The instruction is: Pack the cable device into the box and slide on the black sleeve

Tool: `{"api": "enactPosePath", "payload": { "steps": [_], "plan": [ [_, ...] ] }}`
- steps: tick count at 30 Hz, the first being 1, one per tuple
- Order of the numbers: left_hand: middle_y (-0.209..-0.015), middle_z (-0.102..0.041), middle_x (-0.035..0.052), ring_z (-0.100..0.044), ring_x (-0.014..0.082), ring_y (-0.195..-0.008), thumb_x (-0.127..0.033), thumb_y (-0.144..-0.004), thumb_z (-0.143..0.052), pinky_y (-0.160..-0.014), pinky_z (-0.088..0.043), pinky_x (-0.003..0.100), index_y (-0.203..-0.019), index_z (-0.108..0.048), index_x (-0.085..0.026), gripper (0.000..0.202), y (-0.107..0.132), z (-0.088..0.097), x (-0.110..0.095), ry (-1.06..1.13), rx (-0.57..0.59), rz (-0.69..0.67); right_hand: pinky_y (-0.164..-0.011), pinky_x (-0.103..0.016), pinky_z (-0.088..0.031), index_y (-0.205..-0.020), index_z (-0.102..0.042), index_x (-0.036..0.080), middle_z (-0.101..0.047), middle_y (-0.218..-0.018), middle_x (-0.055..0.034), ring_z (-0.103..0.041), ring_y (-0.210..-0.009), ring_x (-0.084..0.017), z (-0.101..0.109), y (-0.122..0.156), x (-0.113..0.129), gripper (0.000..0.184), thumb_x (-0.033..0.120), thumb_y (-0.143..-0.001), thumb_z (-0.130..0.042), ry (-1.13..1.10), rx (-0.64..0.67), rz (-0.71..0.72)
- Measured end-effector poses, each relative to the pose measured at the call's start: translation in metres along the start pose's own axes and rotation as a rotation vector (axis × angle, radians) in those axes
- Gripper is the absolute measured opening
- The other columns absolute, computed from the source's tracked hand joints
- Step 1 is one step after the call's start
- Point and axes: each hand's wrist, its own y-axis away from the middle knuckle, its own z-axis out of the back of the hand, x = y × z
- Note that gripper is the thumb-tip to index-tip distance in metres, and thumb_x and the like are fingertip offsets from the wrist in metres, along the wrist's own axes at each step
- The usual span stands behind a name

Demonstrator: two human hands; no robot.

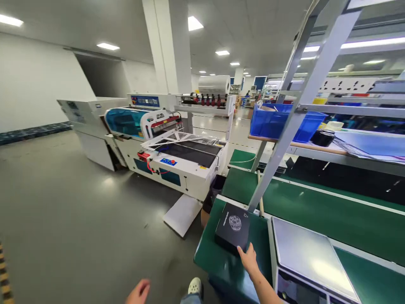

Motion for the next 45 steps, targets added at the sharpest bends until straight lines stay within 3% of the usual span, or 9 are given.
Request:
{"api": "enactPosePath", "payload": {
  "steps": [3, 6, 9, 12, 18, 27, 33, 39, 45],
  "plan": [
    [-0.103, -0.065, 0.0041, -0.058, 0.0183, -0.102, -0.027, -0.080, -0.043, -0.094, -0.042, 0.028, -0.096, -0.056, -0.021, 0.021, -0.118, -0.003, -0.083, 0.061, 0.173, -0.130, -0.095, -0.036, -0.034, -0.135, -0.021, -0.001, -0.038, -0.133, -0.0262, -0.041, -0.123, -0.027, 0.010, -0.042, 0.030, 0.063, 0.038, -0.086, -0.032, -0.018, -0.037, -0.086],
    [-0.101, -0.065, 0.0053, -0.062, 0.0178, -0.093, -0.036, -0.078, -0.047, -0.089, -0.044, 0.030, -0.107, -0.050, -0.020, 0.033, -0.197, -0.043, -0.171, 0.104, 0.379, -0.204, -0.092, -0.038, -0.038, -0.136, -0.018, -0.001, -0.043, -0.129, -0.0256, -0.045, -0.119, -0.028, 0.017, -0.070, 0.052, 0.066, 0.035, -0.084, -0.037, -0.025, -0.037, -0.177],
    [-0.080, -0.067, 0.0086, -0.066, 0.0212, -0.069, -0.048, -0.072, -0.057, -0.069, -0.052, 0.035, -0.087, -0.055, -0.016, 0.035, -0.228, -0.103, -0.236, 0.098, 0.625, -0.155, -0.089, -0.035, -0.040, -0.137, -0.011, -0.003, -0.044, -0.128, -0.0255, -0.048, -0.117, -0.026, 0.017, -0.084, 0.064, 0.066, 0.030, -0.084, -0.035, -0.027, -0.042, -0.276],
    [-0.058, -0.063, 0.0093, -0.065, 0.0239, -0.058, -0.057, -0.066, -0.061, -0.060, -0.052, 0.037, -0.064, -0.051, -0.016, 0.042, -0.222, -0.158, -0.264, 0.098, 0.819, -0.066, -0.089, -0.032, -0.040, -0.135, -0.014, -0.008, -0.041, -0.129, -0.0286, -0.047, -0.118, -0.025, 0.020, -0.096, 0.073, 0.066, 0.029, -0.084, -0.032, -0.003, -0.051, -0.341],
    [-0.049, -0.058, 0.0100, -0.065, 0.0256, -0.053, -0.055, -0.075, -0.053, -0.054, -0.051, 0.036, -0.054, -0.047, -0.017, 0.044, -0.179, -0.207, -0.251, 0.218, 0.943, 0.093, -0.093, -0.042, -0.035, -0.137, -0.028, 0.018, -0.041, -0.135, -0.0114, -0.042, -0.119, -0.027, 0.040, -0.145, 0.103, 0.060, 0.027, -0.079, -0.042, 0.128, 0.029, -0.172],
    [-0.055, -0.055, -0.0029, -0.061, 0.0101, -0.049, -0.025, -0.086, -0.048, -0.050, -0.049, 0.021, -0.071, -0.052, -0.012, 0.019, -0.151, -0.226, -0.240, 0.404, 0.845, 0.266, -0.090, -0.043, -0.032, -0.135, -0.029, 0.036, -0.042, -0.134, -0.0023, -0.040, -0.116, -0.025, 0.048, -0.177, 0.125, 0.062, 0.024, -0.077, -0.046, 0.256, 0.170, 0.057],
    [-0.060, -0.058, -0.0033, -0.059, 0.0087, -0.052, -0.033, -0.089, -0.046, -0.053, -0.051, 0.024, -0.081, -0.056, -0.011, 0.025, -0.143, -0.227, -0.254, 0.428, 0.839, 0.390, -0.088, -0.042, -0.033, -0.135, -0.028, 0.037, -0.042, -0.134, -0.0021, -0.039, -0.116, -0.026, 0.049, -0.178, 0.113, 0.060, 0.028, -0.079, -0.046, 0.252, 0.175, 0.099],
    [-0.060, -0.062, -0.0004, -0.061, 0.0109, -0.050, -0.035, -0.086, -0.049, -0.051, -0.052, 0.025, -0.082, -0.057, -0.010, 0.026, -0.140, -0.223, -0.254, 0.425, 0.802, 0.356, -0.088, -0.043, -0.032, -0.137, -0.026, 0.036, -0.041, -0.135, -0.0032, -0.040, -0.116, -0.026, 0.046, -0.176, 0.107, 0.059, 0.028, -0.081, -0.045, 0.231, 0.142, 0.152],
    [-0.050, -0.058, 0.0014, -0.060, 0.0160, -0.043, -0.041, -0.079, -0.055, -0.041, -0.047, 0.025, -0.065, -0.051, -0.014, 0.031, -0.138, -0.226, -0.239, 0.448, 0.697, 0.159, -0.092, -0.041, -0.029, -0.137, -0.027, 0.034, -0.042, -0.135, -0.0019, -0.041, -0.115, -0.024, 0.042, -0.173, 0.097, 0.055, 0.029, -0.084, -0.043, 0.210, 0.091, 0.240]
  ]
}}
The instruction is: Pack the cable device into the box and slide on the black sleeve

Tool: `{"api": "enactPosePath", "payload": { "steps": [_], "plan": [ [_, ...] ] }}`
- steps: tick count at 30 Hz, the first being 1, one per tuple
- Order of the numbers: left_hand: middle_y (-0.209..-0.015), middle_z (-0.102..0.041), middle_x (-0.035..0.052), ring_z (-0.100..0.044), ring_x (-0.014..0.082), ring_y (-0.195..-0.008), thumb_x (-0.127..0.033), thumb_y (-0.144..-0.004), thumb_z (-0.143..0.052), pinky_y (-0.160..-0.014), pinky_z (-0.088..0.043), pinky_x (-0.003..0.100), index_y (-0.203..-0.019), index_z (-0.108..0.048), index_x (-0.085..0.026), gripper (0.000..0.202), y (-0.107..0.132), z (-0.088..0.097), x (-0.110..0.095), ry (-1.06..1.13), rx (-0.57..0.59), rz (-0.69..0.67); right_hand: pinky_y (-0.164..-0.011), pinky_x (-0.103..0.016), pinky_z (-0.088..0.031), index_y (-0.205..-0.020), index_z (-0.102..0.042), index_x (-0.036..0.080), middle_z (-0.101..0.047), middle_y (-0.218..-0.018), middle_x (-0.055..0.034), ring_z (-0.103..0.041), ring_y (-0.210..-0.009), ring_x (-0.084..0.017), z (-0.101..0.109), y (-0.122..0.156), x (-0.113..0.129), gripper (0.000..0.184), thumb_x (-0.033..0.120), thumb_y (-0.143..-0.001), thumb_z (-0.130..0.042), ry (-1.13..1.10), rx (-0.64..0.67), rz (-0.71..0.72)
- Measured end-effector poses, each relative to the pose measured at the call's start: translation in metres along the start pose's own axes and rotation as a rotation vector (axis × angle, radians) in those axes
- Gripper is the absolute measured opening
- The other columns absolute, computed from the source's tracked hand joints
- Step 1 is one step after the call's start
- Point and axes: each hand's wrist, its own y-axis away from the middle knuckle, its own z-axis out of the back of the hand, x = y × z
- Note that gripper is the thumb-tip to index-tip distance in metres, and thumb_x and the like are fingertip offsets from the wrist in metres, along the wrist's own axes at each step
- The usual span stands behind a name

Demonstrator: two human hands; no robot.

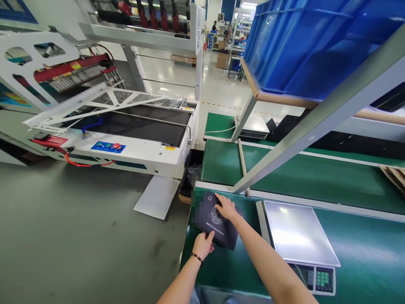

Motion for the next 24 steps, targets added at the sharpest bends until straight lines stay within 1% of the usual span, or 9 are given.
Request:
{"api": "enactPosePath", "payload": {
  "steps": [3, 5, 9, 12, 15, 17, 19, 21, 24],
  "plan": [
    [-0.050, -0.055, -0.0008, -0.059, 0.0159, -0.042, -0.045, -0.080, -0.050, -0.041, -0.046, 0.026, -0.068, -0.050, -0.017, 0.031, -0.001, -0.005, 0.011, -0.015, -0.040, -0.126, -0.092, -0.040, -0.028, -0.136, -0.028, 0.034, -0.041, -0.135, -0.0012, -0.040, -0.115, -0.024, -0.004, 0.000, -0.005, 0.054, 0.031, -0.084, -0.042, -0.008, -0.026, 0.025],
    [-0.053, -0.055, -0.0009, -0.060, 0.0163, -0.046, -0.047, -0.080, -0.047, -0.046, -0.047, 0.027, -0.072, -0.051, -0.018, 0.031, -0.002, -0.009, 0.018, -0.019, -0.067, -0.217, -0.092, -0.040, -0.029, -0.136, -0.028, 0.034, -0.041, -0.136, -0.0008, -0.040, -0.115, -0.024, -0.007, 0.000, -0.007, 0.053, 0.032, -0.085, -0.042, -0.010, -0.038, 0.038],
    [-0.060, -0.059, 0.0029, -0.062, 0.0198, -0.061, -0.050, -0.079, -0.043, -0.061, -0.049, 0.032, -0.074, -0.054, -0.019, 0.033, -0.005, -0.013, 0.030, -0.026, -0.132, -0.368, -0.091, -0.040, -0.029, -0.136, -0.029, 0.033, -0.042, -0.135, -0.0010, -0.041, -0.113, -0.024, -0.010, 0.000, -0.010, 0.053, 0.032, -0.085, -0.042, -0.013, -0.061, 0.058],
    [-0.067, -0.063, 0.0067, -0.062, 0.0222, -0.069, -0.052, -0.078, -0.042, -0.067, -0.048, 0.034, -0.076, -0.055, -0.019, 0.035, -0.008, -0.014, 0.035, -0.016, -0.172, -0.444, -0.091, -0.040, -0.029, -0.136, -0.029, 0.033, -0.042, -0.135, -0.0011, -0.041, -0.112, -0.024, -0.011, 0.000, -0.012, 0.053, 0.032, -0.085, -0.041, -0.011, -0.072, 0.071],
    [-0.070, -0.063, 0.0072, -0.061, 0.0216, -0.069, -0.052, -0.078, -0.041, -0.067, -0.048, 0.034, -0.076, -0.055, -0.019, 0.036, -0.010, -0.016, 0.038, 0.013, -0.195, -0.503, -0.091, -0.039, -0.029, -0.136, -0.029, 0.033, -0.041, -0.135, -0.0008, -0.041, -0.112, -0.024, -0.012, -0.001, -0.013, 0.052, 0.033, -0.085, -0.041, -0.006, -0.068, 0.080],
    [-0.067, -0.061, 0.0054, -0.060, 0.0198, -0.064, -0.053, -0.078, -0.042, -0.064, -0.047, 0.032, -0.073, -0.053, -0.020, 0.035, -0.010, -0.018, 0.040, 0.041, -0.215, -0.530, -0.091, -0.039, -0.029, -0.136, -0.029, 0.034, -0.041, -0.135, -0.0004, -0.041, -0.112, -0.024, -0.012, -0.001, -0.013, 0.053, 0.033, -0.085, -0.041, -0.003, -0.063, 0.081],
    [-0.063, -0.056, 0.0023, -0.057, 0.0176, -0.060, -0.053, -0.077, -0.043, -0.061, -0.046, 0.030, -0.071, -0.049, -0.021, 0.034, -0.009, -0.022, 0.042, 0.078, -0.262, -0.544, -0.091, -0.040, -0.029, -0.137, -0.028, 0.035, -0.041, -0.136, -0.0001, -0.040, -0.113, -0.024, -0.011, -0.001, -0.013, 0.053, 0.033, -0.085, -0.041, -0.001, -0.061, 0.081],
    [-0.065, -0.052, 0.0002, -0.055, 0.0160, -0.059, -0.053, -0.076, -0.045, -0.059, -0.046, 0.029, -0.075, -0.044, -0.021, 0.032, -0.008, -0.027, 0.043, 0.127, -0.332, -0.547, -0.091, -0.040, -0.030, -0.137, -0.028, 0.035, -0.041, -0.136, 0.0000, -0.040, -0.113, -0.024, -0.011, -0.001, -0.013, 0.053, 0.033, -0.085, -0.041, 0.001, -0.063, 0.082],
    [-0.073, -0.049, 0.0007, -0.054, 0.0148, -0.062, -0.049, -0.077, -0.046, -0.061, -0.047, 0.028, -0.085, -0.040, -0.021, 0.030, -0.006, -0.035, 0.043, 0.199, -0.418, -0.547, -0.091, -0.040, -0.030, -0.137, -0.028, 0.035, -0.041, -0.136, -0.0002, -0.041, -0.113, -0.025, -0.013, -0.001, -0.014, 0.053, 0.033, -0.085, -0.042, 0.002, -0.066, 0.087]
  ]
}}
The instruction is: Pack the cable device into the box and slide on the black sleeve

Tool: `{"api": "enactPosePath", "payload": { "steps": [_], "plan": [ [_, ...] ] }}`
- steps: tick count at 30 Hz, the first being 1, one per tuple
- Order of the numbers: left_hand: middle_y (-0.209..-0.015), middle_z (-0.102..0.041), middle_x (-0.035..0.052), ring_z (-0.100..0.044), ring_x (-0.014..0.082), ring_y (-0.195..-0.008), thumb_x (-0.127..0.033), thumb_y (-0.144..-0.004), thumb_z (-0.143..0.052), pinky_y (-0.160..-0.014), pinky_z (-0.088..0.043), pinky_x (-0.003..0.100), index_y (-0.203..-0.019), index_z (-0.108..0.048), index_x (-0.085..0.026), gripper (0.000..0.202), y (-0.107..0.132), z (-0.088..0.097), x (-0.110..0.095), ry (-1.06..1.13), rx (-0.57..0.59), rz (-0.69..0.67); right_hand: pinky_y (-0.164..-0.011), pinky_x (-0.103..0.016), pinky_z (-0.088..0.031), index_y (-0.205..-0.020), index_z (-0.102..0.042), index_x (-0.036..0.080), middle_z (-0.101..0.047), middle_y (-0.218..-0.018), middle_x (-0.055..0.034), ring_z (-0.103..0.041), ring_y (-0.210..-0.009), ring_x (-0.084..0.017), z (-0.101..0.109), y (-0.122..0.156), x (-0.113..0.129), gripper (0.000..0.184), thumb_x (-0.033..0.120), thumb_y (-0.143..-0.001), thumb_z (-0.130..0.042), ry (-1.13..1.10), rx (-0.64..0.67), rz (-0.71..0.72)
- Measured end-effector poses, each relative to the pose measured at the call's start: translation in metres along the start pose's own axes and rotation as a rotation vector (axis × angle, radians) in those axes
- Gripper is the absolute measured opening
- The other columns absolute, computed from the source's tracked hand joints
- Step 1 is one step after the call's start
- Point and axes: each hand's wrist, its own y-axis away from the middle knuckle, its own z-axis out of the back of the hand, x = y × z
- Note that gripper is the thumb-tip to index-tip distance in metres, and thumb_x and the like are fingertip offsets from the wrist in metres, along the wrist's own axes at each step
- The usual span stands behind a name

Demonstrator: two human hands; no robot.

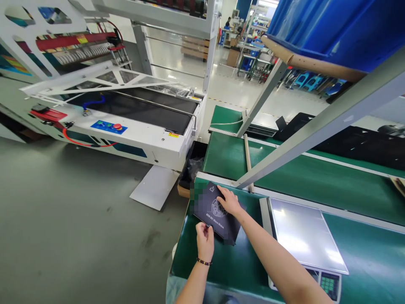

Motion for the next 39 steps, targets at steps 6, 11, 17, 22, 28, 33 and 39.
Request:
{"api": "enactPosePath", "payload": {
  "steps": [6, 11, 17, 22, 28, 33, 39],
  "plan": [
    [-0.066, -0.040, -0.0029, -0.046, 0.0128, -0.061, -0.044, -0.074, -0.052, -0.060, -0.045, 0.024, -0.070, -0.039, -0.022, 0.025, -0.005, 0.002, -0.003, 0.054, -0.037, -0.025, -0.090, -0.039, -0.031, -0.137, -0.026, 0.034, -0.040, -0.136, -0.0010, -0.042, -0.113, -0.024, -0.002, -0.002, -0.001, 0.053, 0.034, -0.086, -0.040, 0.048, 0.003, 0.005],
    [-0.065, -0.041, -0.0024, -0.047, 0.0127, -0.061, -0.046, -0.072, -0.054, -0.062, -0.045, 0.024, -0.063, -0.039, -0.022, 0.029, -0.004, 0.008, -0.001, 0.077, 0.015, -0.033, -0.090, -0.039, -0.030, -0.138, -0.025, 0.033, -0.040, -0.136, -0.0022, -0.040, -0.114, -0.025, -0.003, -0.004, -0.002, 0.053, 0.034, -0.087, -0.039, 0.070, 0.021, -0.003],
    [-0.075, -0.050, 0.0012, -0.055, 0.0151, -0.070, -0.054, -0.075, -0.047, -0.066, -0.047, 0.027, -0.084, -0.041, -0.021, 0.035, 0.001, -0.001, 0.004, 0.077, -0.044, 0.041, -0.090, -0.038, -0.030, -0.138, -0.025, 0.033, -0.040, -0.136, -0.0010, -0.040, -0.114, -0.023, -0.004, -0.004, -0.005, 0.053, 0.034, -0.087, -0.039, 0.060, 0.007, 0.009],
    [-0.052, -0.044, -0.0032, -0.048, 0.0135, -0.051, -0.058, -0.074, -0.050, -0.053, -0.042, 0.025, -0.058, -0.038, -0.022, 0.041, -0.008, 0.000, 0.000, -0.040, 0.027, 0.063, -0.090, -0.037, -0.030, -0.138, -0.024, 0.035, -0.040, -0.136, -0.0010, -0.041, -0.113, -0.023, -0.004, -0.004, -0.003, 0.053, 0.034, -0.087, -0.040, 0.068, 0.007, 0.017],
    [-0.055, -0.049, -0.0015, -0.052, 0.0147, -0.053, -0.064, -0.074, -0.042, -0.056, -0.045, 0.027, -0.061, -0.042, -0.022, 0.044, -0.011, 0.013, -0.007, -0.144, 0.052, 0.025, -0.095, -0.038, -0.027, -0.135, -0.033, 0.032, -0.044, -0.134, -0.0008, -0.043, -0.111, -0.022, -0.002, -0.006, -0.009, 0.051, 0.033, -0.085, -0.043, 0.013, -0.021, 0.093],
    [-0.081, -0.062, 0.0050, -0.061, 0.0200, -0.083, -0.060, -0.079, -0.038, -0.078, -0.048, 0.034, -0.085, -0.052, -0.020, 0.042, -0.047, 0.037, -0.023, -0.243, -0.064, 0.038, -0.103, -0.045, -0.012, -0.133, -0.036, 0.033, -0.048, -0.131, 0.0009, -0.040, -0.114, -0.022, 0.000, -0.013, -0.008, 0.049, 0.034, -0.085, -0.044, 0.079, -0.078, 0.240],
    [-0.087, -0.066, 0.0160, -0.064, 0.0308, -0.082, -0.057, -0.066, -0.058, -0.074, -0.050, 0.044, -0.095, -0.056, -0.012, 0.053, -0.033, 0.042, -0.023, -0.391, 0.046, 0.096, -0.104, -0.046, -0.013, -0.124, -0.048, 0.028, -0.052, -0.125, -0.0010, -0.032, -0.121, -0.025, 0.017, -0.017, 0.030, 0.041, 0.025, -0.083, -0.046, 0.152, -0.022, 0.593]
  ]
}}
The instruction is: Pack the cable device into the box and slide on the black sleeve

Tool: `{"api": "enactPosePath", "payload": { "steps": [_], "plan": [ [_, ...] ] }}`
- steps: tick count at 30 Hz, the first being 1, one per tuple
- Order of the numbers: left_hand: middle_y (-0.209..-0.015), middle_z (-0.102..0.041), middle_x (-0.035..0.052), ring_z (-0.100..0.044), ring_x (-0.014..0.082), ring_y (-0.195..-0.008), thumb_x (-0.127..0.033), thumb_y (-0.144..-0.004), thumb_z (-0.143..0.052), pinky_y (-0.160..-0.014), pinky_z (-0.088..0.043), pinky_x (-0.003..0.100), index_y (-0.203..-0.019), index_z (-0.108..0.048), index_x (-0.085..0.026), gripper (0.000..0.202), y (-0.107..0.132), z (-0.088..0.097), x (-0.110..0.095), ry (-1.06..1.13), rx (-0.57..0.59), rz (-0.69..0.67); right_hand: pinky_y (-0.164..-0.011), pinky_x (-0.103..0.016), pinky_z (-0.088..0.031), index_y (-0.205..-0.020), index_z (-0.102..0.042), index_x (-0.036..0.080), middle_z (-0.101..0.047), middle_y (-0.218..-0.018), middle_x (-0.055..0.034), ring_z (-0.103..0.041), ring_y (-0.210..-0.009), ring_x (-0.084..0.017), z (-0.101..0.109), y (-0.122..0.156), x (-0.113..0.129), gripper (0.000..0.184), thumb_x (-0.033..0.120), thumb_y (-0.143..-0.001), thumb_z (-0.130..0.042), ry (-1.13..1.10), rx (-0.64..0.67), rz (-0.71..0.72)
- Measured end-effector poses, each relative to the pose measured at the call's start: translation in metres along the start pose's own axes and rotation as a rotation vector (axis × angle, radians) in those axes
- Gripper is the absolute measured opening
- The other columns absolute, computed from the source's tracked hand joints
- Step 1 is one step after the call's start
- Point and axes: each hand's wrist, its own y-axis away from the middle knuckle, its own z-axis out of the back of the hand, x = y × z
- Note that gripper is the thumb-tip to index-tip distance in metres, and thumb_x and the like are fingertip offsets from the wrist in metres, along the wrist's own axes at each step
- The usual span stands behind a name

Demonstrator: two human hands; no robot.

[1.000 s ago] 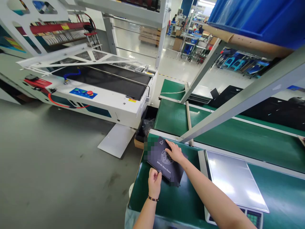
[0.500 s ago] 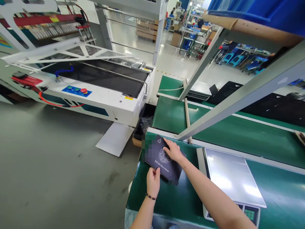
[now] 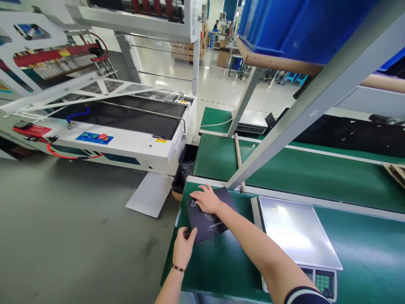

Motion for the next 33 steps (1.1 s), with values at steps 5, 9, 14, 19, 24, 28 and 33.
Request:
{"api": "enactPosePath", "payload": {
  "steps": [5, 9, 14, 19, 24, 28, 33],
  "plan": [
    [-0.134, -0.041, 0.0223, -0.036, 0.0314, -0.126, -0.047, -0.080, -0.044, -0.100, -0.033, 0.048, -0.126, -0.039, -0.009, 0.060, -0.010, 0.009, -0.027, -0.370, -0.158, -0.369, -0.078, -0.030, -0.040, -0.086, -0.062, 0.020, -0.060, -0.085, -0.0071, -0.053, -0.084, -0.018, 0.000, 0.071, 0.019, 0.034, 0.039, -0.089, -0.035, -0.303, -0.334, -0.324],
    [-0.135, -0.044, 0.0132, -0.027, 0.0321, -0.130, -0.043, -0.086, -0.037, -0.104, -0.020, 0.053, -0.128, -0.043, -0.018, 0.050, -0.049, -0.008, -0.084, -0.731, -0.063, -0.559, -0.047, -0.026, -0.034, -0.051, -0.045, 0.021, -0.044, -0.044, 0.0008, -0.045, -0.045, -0.014, -0.040, 0.140, 0.012, 0.051, 0.062, -0.080, -0.035, -0.834, -0.388, -0.947],
    [-0.108, -0.062, 0.0146, -0.053, 0.0315, -0.103, -0.050, -0.084, -0.038, -0.094, -0.031, 0.048, -0.127, -0.045, -0.015, 0.056, -0.065, -0.050, -0.113, -0.882, 0.091, -0.562, -0.048, -0.025, -0.033, -0.043, -0.046, 0.019, -0.047, -0.042, 0.0004, -0.044, -0.043, -0.012, -0.079, 0.138, -0.006, 0.053, 0.068, -0.064, -0.051, -1.225, -0.349, -0.962],
    [-0.104, -0.060, 0.0143, -0.053, 0.0302, -0.096, -0.050, -0.085, -0.034, -0.083, -0.037, 0.041, -0.128, -0.043, -0.014, 0.058, -0.064, -0.059, -0.106, -0.921, 0.081, -0.565, -0.053, -0.025, -0.035, -0.038, -0.042, 0.020, -0.048, -0.043, 0.0002, -0.045, -0.047, -0.012, -0.093, 0.129, -0.013, 0.052, 0.063, -0.065, -0.053, -1.253, -0.514, -0.816],
    [-0.102, -0.060, 0.0134, -0.053, 0.0300, -0.095, -0.052, -0.085, -0.032, -0.082, -0.036, 0.040, -0.128, -0.042, -0.013, 0.059, -0.066, -0.059, -0.104, -0.958, 0.057, -0.599, -0.056, -0.027, -0.037, -0.038, -0.041, 0.020, -0.049, -0.044, -0.0003, -0.044, -0.048, -0.012, -0.100, 0.136, -0.018, 0.049, 0.056, -0.067, -0.054, -1.241, -0.519, -0.794],
    [-0.102, -0.061, 0.0130, -0.053, 0.0294, -0.094, -0.051, -0.085, -0.032, -0.082, -0.037, 0.040, -0.128, -0.042, -0.013, 0.058, -0.067, -0.061, -0.101, -0.960, 0.049, -0.613, -0.063, -0.028, -0.038, -0.037, -0.040, 0.020, -0.052, -0.048, -0.0020, -0.048, -0.056, -0.015, -0.104, 0.140, -0.020, 0.045, 0.047, -0.073, -0.050, -1.243, -0.543, -0.678],
    [-0.102, -0.061, 0.0122, -0.054, 0.0275, -0.094, -0.049, -0.086, -0.033, -0.082, -0.038, 0.038, -0.127, -0.043, -0.013, 0.056, -0.068, -0.062, -0.099, -0.976, 0.025, -0.629, -0.059, -0.025, -0.037, -0.049, -0.046, 0.019, -0.048, -0.056, 0.0001, -0.045, -0.059, -0.014, -0.117, 0.141, -0.009, 0.037, 0.047, -0.070, -0.055, -1.397, -0.638, -0.645]
  ]
}}
